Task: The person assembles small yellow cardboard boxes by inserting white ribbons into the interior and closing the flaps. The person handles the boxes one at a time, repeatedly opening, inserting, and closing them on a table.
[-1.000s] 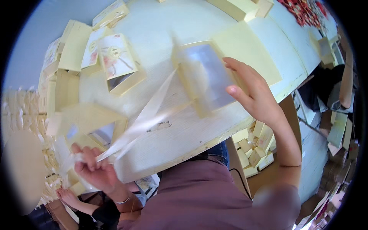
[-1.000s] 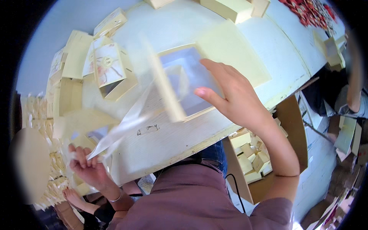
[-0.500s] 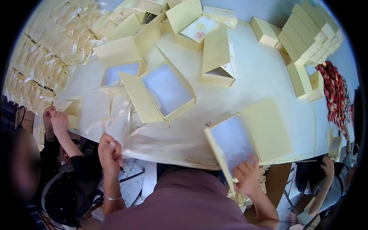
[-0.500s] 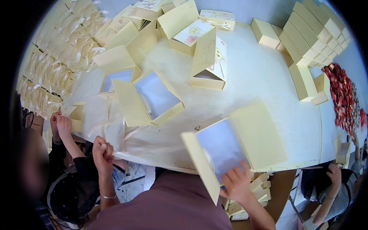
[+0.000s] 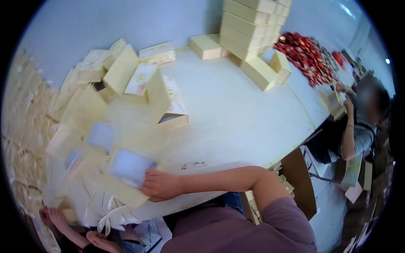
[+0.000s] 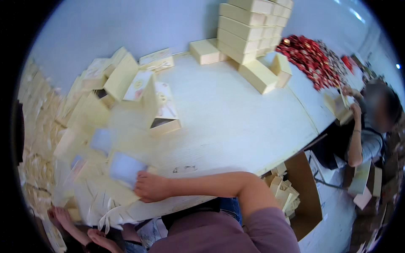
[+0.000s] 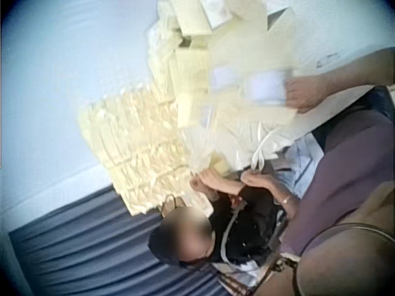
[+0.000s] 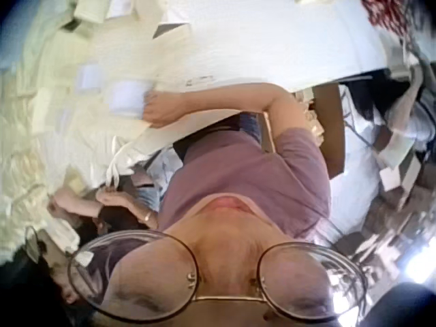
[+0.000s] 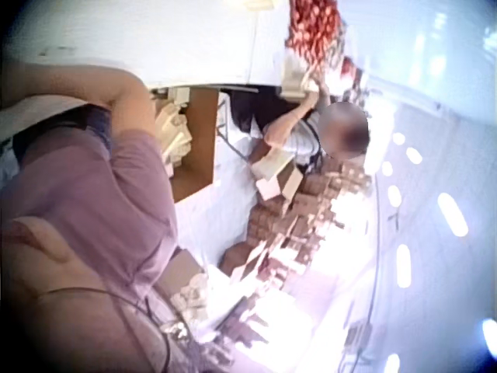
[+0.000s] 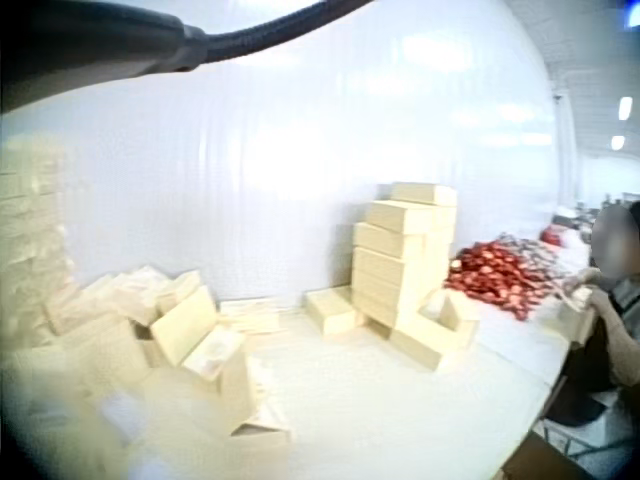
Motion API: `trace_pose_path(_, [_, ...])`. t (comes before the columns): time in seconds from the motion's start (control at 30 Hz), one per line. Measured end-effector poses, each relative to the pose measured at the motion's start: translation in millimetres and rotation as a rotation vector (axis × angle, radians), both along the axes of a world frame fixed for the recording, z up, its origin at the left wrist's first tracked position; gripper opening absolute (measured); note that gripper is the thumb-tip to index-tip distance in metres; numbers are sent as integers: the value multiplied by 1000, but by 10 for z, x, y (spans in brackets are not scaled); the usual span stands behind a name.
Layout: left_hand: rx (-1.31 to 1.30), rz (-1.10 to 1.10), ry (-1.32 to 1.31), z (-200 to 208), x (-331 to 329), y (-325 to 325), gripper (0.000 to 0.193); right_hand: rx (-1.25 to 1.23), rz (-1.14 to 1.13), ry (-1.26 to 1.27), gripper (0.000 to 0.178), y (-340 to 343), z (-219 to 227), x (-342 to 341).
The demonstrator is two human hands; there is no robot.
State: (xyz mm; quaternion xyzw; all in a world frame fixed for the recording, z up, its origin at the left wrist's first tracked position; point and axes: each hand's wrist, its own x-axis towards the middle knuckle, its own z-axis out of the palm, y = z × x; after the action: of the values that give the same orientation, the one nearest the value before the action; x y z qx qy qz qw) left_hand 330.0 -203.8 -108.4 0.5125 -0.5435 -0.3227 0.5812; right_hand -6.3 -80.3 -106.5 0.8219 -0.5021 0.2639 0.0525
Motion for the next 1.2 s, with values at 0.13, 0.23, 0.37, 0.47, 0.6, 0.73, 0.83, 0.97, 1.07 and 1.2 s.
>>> trace_pose_path(0.13, [-209,-38,-388,-200,144,61,28,-176,46,-69,42,-308,114,106])
trace_pose_path(0.23, [-490,-52,-503,179,-199,319,30,-464,171,-152,42,8,289,-85])
trace_pose_path(0.37, [-810,-309,-528,270,-888,479,31,-424,-206,-116,41,711,534,-1235])
trace_pose_path(0.47, [-965,-927,-442,103,-1321,646,26,-495,-773,128,54,978,919,-2276])
trace_pose_path(0.6, [-776,-1248,-276,416,-2940,1301,10,-510,-1165,334,65,1264,1768,-3451])
trace_pose_path(0.73, [-682,-1495,-262,330,-3380,1537,15,-533,-1367,811,62,1331,2335,-4319])
trace_pose_path(0.83, [-625,-1480,-286,206,-3392,1453,12,-429,-1496,1043,56,1301,2452,-4604])
trace_pose_path(0.97, [-516,-1382,-244,32,-3375,1384,10,-415,-1363,975,51,1353,2494,-4822])
trace_pose_path(1.07, [-458,-1355,-232,101,-3378,1377,10,-547,-1247,875,52,1429,2504,-4705])
trace_pose_path(1.2, [-505,-1400,-248,60,-3382,1424,10,-464,-1195,810,52,1591,2521,-4568])
